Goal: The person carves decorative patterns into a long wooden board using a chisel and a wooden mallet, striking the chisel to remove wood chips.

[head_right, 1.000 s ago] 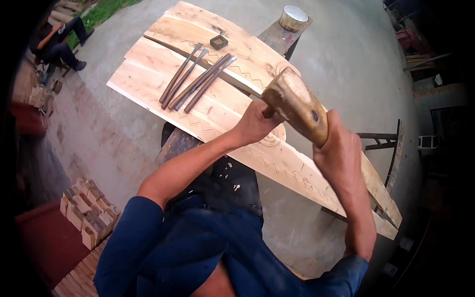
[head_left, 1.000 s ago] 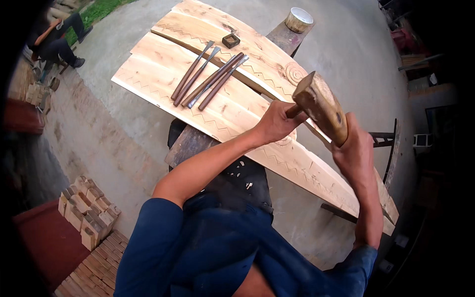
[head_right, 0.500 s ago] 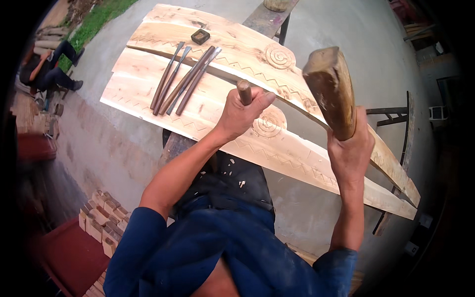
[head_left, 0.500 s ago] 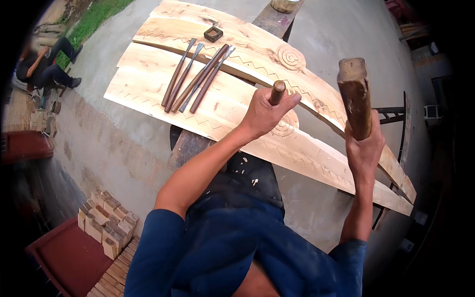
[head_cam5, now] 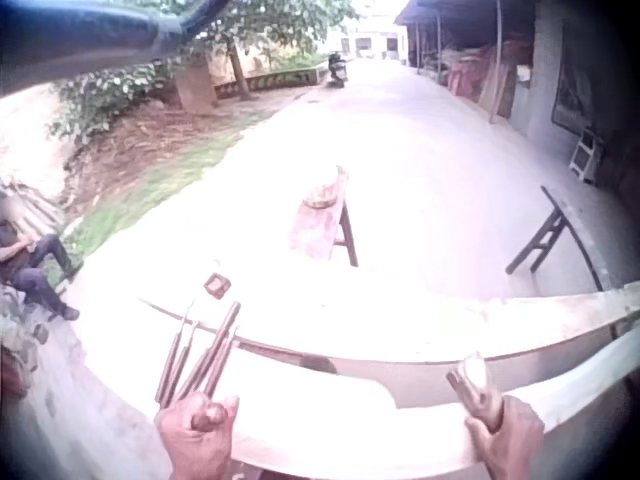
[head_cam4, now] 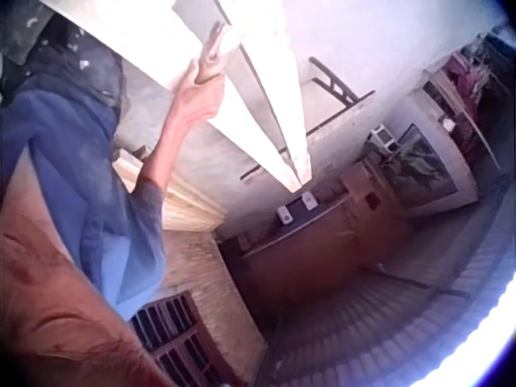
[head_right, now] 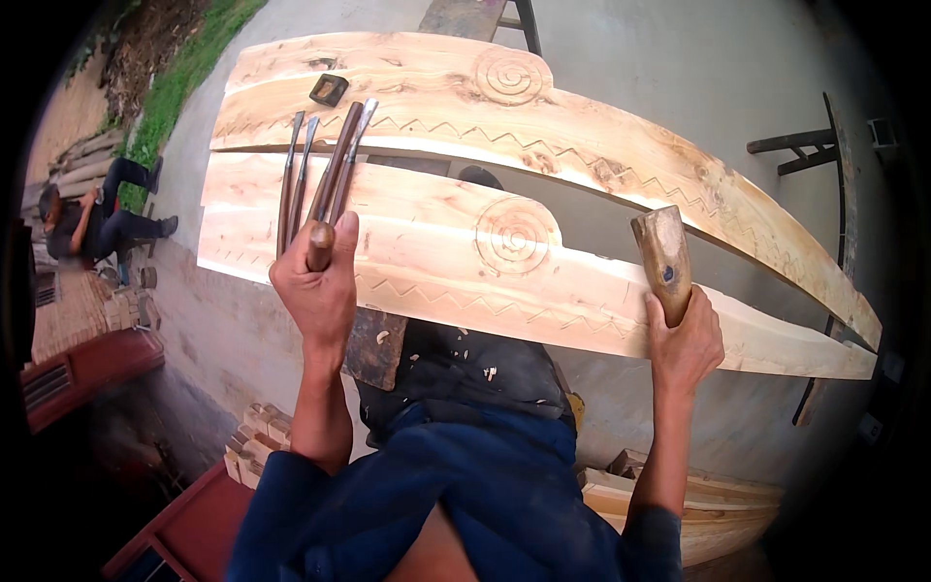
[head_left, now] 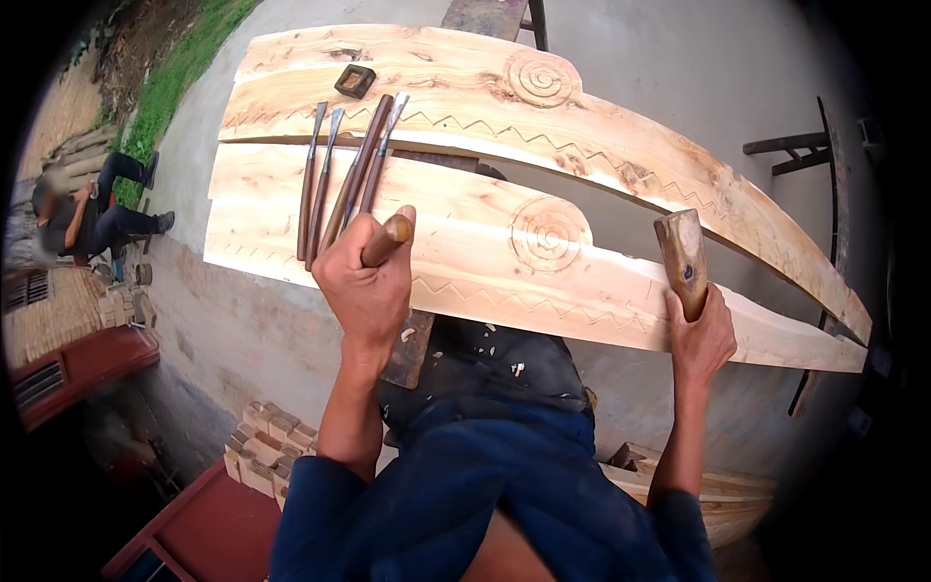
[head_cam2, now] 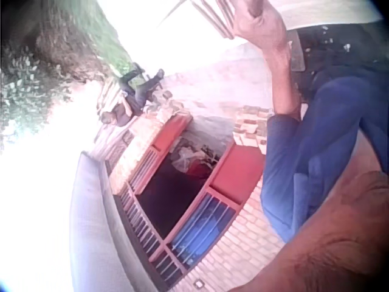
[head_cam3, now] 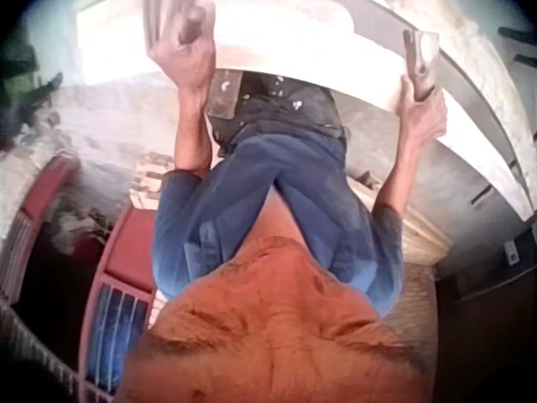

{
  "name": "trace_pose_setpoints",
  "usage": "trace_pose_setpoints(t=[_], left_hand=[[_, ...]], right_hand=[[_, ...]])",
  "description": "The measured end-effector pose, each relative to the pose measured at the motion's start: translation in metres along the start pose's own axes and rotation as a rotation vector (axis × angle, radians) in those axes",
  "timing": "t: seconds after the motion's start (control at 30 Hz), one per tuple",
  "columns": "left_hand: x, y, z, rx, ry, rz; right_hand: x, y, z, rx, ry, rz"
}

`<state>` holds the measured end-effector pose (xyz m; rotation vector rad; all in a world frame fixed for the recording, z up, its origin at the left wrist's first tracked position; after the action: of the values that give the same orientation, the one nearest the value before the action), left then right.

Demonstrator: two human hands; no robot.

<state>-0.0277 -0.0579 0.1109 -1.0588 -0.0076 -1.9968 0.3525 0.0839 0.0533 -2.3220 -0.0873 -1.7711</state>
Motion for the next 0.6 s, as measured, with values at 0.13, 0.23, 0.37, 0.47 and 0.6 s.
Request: trace_pose_setpoints(t=[0.13,0.23,0.37,0.47,0.6], left_hand=[[-0.035,0.019,-0.025,-0.109,-0.403,-0.003],[-0.056,0.024,-0.028,-0.121,-0.547,-0.04],[-0.08,0.039,-0.042,-0.138,-0.582,-0.078],[-0.083,0.045,-0.051,-0.209,-0.689,-0.039],[-0.084,0.043,-0.049,-0.233,-0.675,-0.049]], right_hand=[[-0.01,0.006,-0.003,0.044,-0.037,0.014],[-0.011,0.008,-0.012,0.068,-0.031,0.044],[-0.02,0.016,-0.036,0.34,-0.112,0.082],[-0.045,0.034,-0.097,0.483,-0.329,-0.141],[-0.058,0.056,-0.166,0.507,-0.557,-0.356]])
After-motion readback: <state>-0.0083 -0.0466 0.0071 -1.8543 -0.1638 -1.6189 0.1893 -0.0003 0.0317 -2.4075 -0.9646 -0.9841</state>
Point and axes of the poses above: each hand's wrist, its own y-axis away from the middle knuckle, its own x-axis out of the back of the hand, z = x × y, the point moved 2 cm from there along -y, towards the middle knuckle, and after that the axes turned 10 degrees about -y, right-handed, at the moved point
